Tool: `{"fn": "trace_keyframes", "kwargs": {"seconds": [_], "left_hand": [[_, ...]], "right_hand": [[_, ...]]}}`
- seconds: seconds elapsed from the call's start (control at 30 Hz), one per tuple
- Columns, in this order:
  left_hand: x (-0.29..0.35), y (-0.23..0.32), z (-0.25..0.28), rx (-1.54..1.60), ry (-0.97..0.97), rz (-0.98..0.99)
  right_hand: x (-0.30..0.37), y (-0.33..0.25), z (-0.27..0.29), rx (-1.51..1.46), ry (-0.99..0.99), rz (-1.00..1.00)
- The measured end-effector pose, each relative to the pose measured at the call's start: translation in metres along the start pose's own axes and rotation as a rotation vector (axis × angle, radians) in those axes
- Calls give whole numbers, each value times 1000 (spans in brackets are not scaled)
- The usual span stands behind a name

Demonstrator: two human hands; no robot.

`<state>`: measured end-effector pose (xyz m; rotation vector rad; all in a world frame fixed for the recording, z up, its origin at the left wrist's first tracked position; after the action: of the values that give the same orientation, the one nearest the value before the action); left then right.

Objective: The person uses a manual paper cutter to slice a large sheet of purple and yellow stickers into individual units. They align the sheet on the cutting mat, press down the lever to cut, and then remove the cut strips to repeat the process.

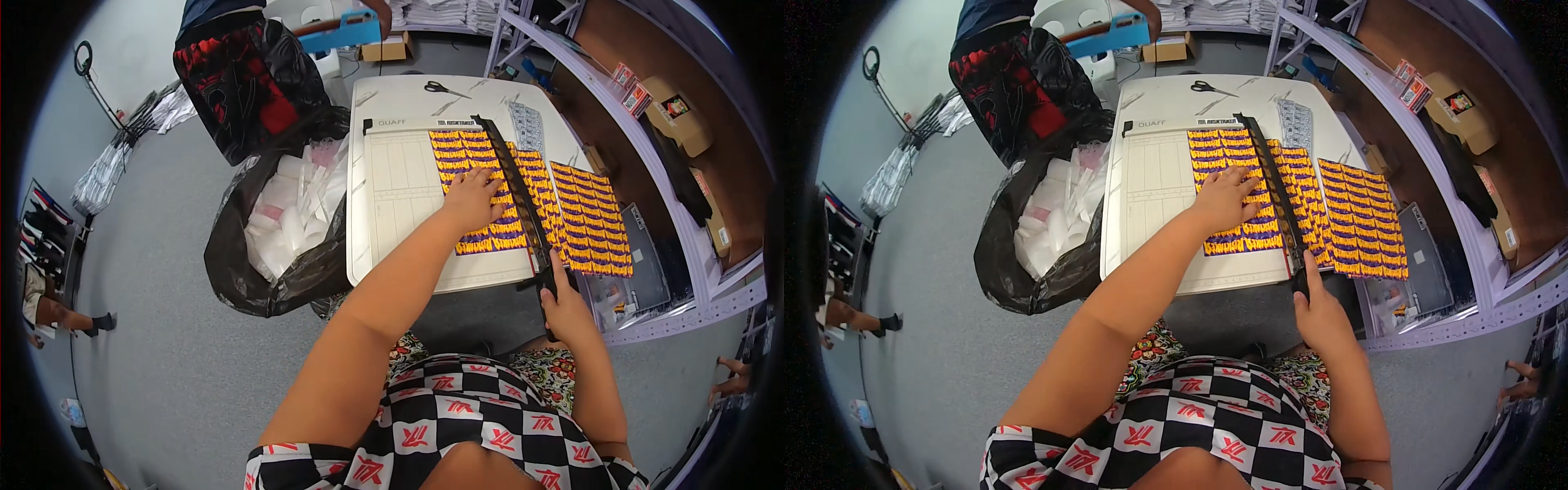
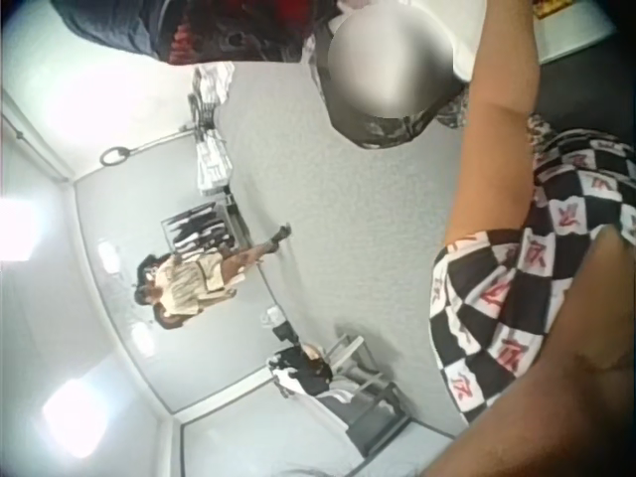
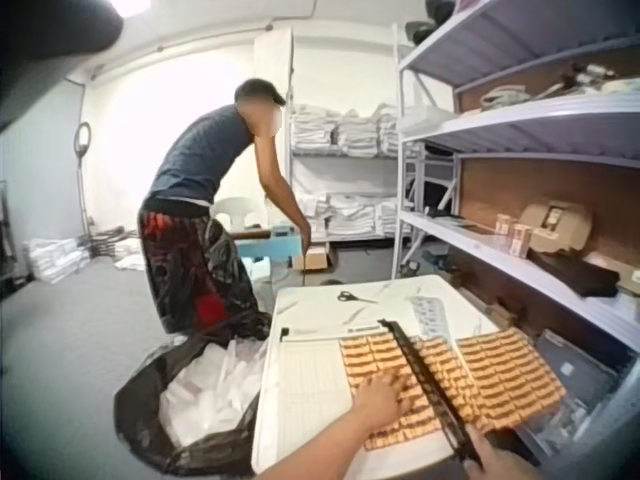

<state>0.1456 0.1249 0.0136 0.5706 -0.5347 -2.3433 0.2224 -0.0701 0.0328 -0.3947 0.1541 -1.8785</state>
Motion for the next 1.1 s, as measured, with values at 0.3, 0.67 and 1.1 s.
{"fn": "trace_keyframes", "kwargs": {"seconds": [0.3,0.67,1.1], "left_hand": [[0,-3,7,83,29,18],[7,-6,1,-79,-54,52],[10,21,-10,-94,-62,-27]], "right_hand": [[0,-2,3,85,70,3],[-4,-2,2,130,89,6],[-3,-4,3,152,88,-55]]}}
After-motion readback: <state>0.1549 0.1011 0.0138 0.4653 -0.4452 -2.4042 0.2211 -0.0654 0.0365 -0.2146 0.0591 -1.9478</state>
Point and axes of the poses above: each hand's wrist, its own x-axis away from the middle knuckle, its own z-axis out of the back of the hand, y = z × x, the point moved 10 cm from there along -x, towards the middle knuckle, and after that the axes turned 14 degrees about x, right-handed, at the moved point
